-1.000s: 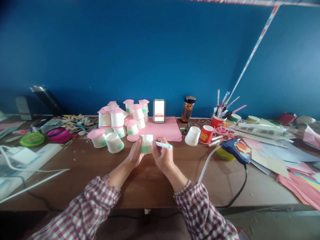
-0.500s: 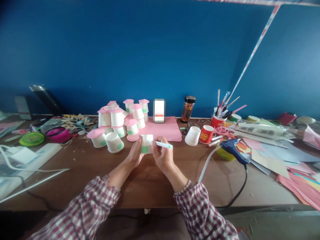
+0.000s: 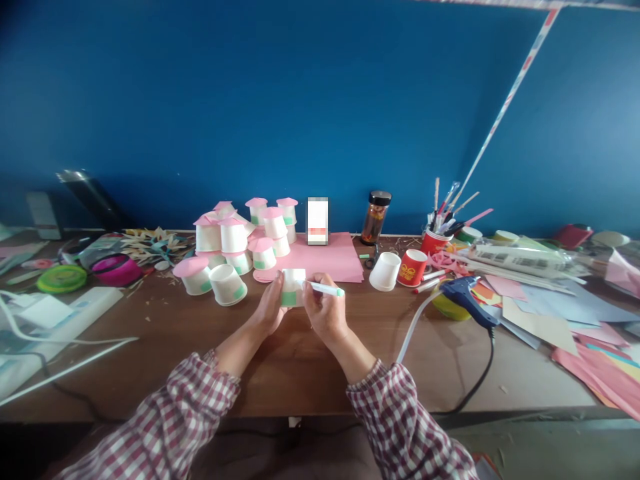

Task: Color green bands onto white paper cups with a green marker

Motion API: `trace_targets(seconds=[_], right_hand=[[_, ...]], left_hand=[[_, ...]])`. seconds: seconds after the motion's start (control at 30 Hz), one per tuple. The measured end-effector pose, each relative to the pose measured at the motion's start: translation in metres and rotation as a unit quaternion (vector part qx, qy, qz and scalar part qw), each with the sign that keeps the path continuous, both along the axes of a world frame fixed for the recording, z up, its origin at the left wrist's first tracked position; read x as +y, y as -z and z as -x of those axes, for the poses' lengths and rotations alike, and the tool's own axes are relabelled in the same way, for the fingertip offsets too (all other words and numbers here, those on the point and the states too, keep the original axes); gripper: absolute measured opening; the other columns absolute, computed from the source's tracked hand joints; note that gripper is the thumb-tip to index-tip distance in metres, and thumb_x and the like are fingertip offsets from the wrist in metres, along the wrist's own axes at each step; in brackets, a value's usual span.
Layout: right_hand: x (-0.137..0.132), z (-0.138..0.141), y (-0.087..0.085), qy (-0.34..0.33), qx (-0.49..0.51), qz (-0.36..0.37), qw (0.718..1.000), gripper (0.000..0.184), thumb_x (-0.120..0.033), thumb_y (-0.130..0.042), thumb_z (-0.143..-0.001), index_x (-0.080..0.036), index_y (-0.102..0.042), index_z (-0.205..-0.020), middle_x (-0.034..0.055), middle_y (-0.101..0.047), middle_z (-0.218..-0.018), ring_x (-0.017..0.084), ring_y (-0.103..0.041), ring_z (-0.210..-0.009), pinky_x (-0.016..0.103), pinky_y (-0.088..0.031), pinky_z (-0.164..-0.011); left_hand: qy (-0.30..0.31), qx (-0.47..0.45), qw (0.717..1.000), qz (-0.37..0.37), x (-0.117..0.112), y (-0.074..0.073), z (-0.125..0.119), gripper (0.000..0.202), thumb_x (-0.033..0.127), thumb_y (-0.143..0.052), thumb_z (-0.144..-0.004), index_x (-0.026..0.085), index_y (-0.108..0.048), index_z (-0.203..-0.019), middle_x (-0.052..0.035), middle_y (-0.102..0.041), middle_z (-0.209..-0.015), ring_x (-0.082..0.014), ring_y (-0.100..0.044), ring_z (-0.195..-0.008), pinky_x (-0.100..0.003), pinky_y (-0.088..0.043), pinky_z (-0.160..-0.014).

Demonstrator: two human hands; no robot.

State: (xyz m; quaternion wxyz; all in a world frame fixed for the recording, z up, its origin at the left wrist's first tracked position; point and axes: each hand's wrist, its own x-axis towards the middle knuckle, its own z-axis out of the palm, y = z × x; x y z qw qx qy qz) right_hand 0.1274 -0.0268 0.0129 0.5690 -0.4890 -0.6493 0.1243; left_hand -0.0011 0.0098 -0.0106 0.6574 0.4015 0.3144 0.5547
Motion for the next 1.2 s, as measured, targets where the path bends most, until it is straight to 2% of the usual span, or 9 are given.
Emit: trace_targets(seconds=[0.23, 0.83, 1.2], right_hand=[[0.0005, -0.0004, 0.0013, -0.003, 0.003, -0.002, 1.0, 0.015, -0.03, -0.05, -0.087, -0.017, -0.056, -0.084, -0.0015, -0.056, -0.062, 0.009, -0.049, -0.047, 0.019, -0.041, -0.045], [0.0, 0.0002, 0.0006, -0.002, -0.003, -0.004, 1.0, 0.014, -0.03, -0.05, -0.087, -0.017, -0.057, -0.084, -0.0012, -0.057, -0.064, 0.01, -0.051, -0.05, 0.02, -0.043, -0.047], [0.0006, 0.0003, 0.0007, 0.012, 0.006, -0.008, 1.0, 0.014, -0.03, -0.051, -0.087, -0.017, -0.056, -0.084, -0.0013, -0.057, -0.063, 0.01, -0.051, -0.049, 0.02, -0.042, -0.047]], left_hand=[[0.001, 0.015, 1.0, 0.001, 0.002, 0.0033, 0.0005, 0.046, 0.061, -0.05, -0.08, 0.016, -0.059, -0.084, -0.0016, -0.055, -0.071, -0.0124, -0.049, -0.064, -0.025, -0.041, -0.059], [0.005, 0.011, 1.0, -0.01, 0.0008, 0.002, -0.0002, 0.048, 0.062, -0.05, -0.079, 0.016, -0.061, -0.089, -0.0044, -0.059, -0.077, -0.0166, -0.055, -0.074, -0.029, -0.043, -0.066], [0.011, 0.0, 1.0, -0.012, 0.001, 0.0017, -0.0003, 0.045, 0.06, -0.051, -0.08, 0.016, -0.06, -0.086, -0.0027, -0.057, -0.076, -0.0142, -0.053, -0.07, -0.027, -0.043, -0.064]])
